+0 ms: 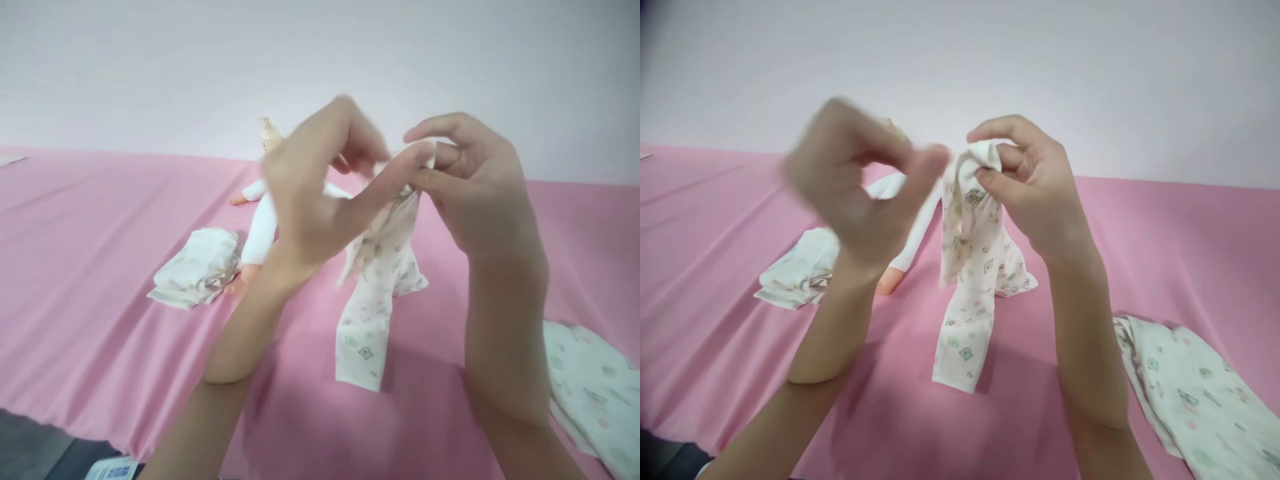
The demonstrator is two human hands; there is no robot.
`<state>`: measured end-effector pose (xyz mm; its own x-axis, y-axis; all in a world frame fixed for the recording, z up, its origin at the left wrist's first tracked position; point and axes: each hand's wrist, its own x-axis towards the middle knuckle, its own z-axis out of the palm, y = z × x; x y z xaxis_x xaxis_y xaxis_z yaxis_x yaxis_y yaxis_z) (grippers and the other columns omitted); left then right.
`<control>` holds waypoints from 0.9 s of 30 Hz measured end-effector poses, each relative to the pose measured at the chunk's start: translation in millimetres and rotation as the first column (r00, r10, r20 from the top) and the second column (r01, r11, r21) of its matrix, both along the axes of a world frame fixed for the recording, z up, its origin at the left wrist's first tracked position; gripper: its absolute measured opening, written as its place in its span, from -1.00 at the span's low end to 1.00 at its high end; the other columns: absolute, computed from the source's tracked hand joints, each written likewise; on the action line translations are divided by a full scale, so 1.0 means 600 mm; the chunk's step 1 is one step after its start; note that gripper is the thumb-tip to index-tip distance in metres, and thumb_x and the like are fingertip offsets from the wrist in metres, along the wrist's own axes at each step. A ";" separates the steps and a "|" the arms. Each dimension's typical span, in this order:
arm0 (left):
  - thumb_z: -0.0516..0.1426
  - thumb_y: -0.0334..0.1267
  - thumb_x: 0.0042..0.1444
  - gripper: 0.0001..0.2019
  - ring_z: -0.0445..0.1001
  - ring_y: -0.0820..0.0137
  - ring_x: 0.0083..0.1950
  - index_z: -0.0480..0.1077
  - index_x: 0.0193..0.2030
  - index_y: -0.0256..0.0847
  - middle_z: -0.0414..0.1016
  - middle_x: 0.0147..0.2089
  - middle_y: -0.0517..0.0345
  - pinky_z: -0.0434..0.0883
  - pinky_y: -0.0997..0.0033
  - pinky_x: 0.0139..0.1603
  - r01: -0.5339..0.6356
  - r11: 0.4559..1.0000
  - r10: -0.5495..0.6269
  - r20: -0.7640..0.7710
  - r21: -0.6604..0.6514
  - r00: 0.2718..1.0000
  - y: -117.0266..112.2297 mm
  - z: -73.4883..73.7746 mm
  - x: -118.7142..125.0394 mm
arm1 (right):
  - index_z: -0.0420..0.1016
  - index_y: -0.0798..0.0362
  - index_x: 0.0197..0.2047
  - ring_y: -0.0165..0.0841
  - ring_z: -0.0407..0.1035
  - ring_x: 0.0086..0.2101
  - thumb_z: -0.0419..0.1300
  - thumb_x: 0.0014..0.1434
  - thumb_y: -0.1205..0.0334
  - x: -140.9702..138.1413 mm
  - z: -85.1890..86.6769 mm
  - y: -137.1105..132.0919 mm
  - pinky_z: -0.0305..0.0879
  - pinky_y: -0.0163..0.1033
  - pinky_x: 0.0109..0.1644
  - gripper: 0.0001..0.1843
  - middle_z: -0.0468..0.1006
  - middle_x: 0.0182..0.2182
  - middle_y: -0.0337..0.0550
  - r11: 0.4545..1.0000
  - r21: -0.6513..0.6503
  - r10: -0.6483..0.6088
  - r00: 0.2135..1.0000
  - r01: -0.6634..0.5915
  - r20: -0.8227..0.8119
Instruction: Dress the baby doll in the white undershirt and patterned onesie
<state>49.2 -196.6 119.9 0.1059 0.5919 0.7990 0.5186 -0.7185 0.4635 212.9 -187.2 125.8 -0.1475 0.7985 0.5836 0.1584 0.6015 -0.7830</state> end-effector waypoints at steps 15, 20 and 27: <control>0.01 -0.19 0.24 -0.86 0.47 0.48 -0.36 0.36 -0.18 -0.09 0.39 -0.43 0.24 0.40 0.51 -0.38 0.197 0.976 -0.183 0.141 -0.095 0.973 0.107 -0.028 -0.019 | 0.36 0.02 -0.35 -0.34 0.32 -0.35 0.13 0.05 0.40 0.001 -0.037 0.031 0.25 -0.23 -0.31 -0.91 0.40 -0.41 -0.19 0.872 0.290 -0.486 0.778 0.395 0.398; -0.05 -0.13 0.26 -0.85 0.32 0.49 -0.54 0.28 -0.18 -0.08 0.17 -0.53 0.27 0.28 0.52 -0.55 0.275 0.933 -0.190 0.329 -0.233 0.925 0.109 -0.019 -0.024 | 0.44 0.05 -0.36 -0.36 0.34 -0.45 0.11 0.04 0.41 0.031 -0.032 0.033 0.24 -0.25 -0.38 -0.88 0.43 -0.47 -0.19 0.927 0.079 -0.349 0.771 0.366 0.532; 0.17 -0.31 0.03 -0.74 0.29 0.52 -0.48 0.27 -0.12 -0.09 0.19 -0.41 0.25 0.25 0.55 -0.52 0.381 0.869 -0.274 0.333 -0.316 0.902 0.081 -0.001 -0.043 | 0.45 0.06 -0.33 -0.41 0.39 -0.44 0.17 0.13 0.10 0.018 -0.006 0.004 0.28 -0.31 -0.40 -0.80 0.50 -0.40 -0.15 0.955 -0.291 0.093 0.885 0.050 0.456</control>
<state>23.4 -148.0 119.3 0.1588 0.8145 0.5580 0.1003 -0.5756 0.8116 223.6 -184.6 122.2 -0.3608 0.9129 0.1910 0.5328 0.3698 -0.7611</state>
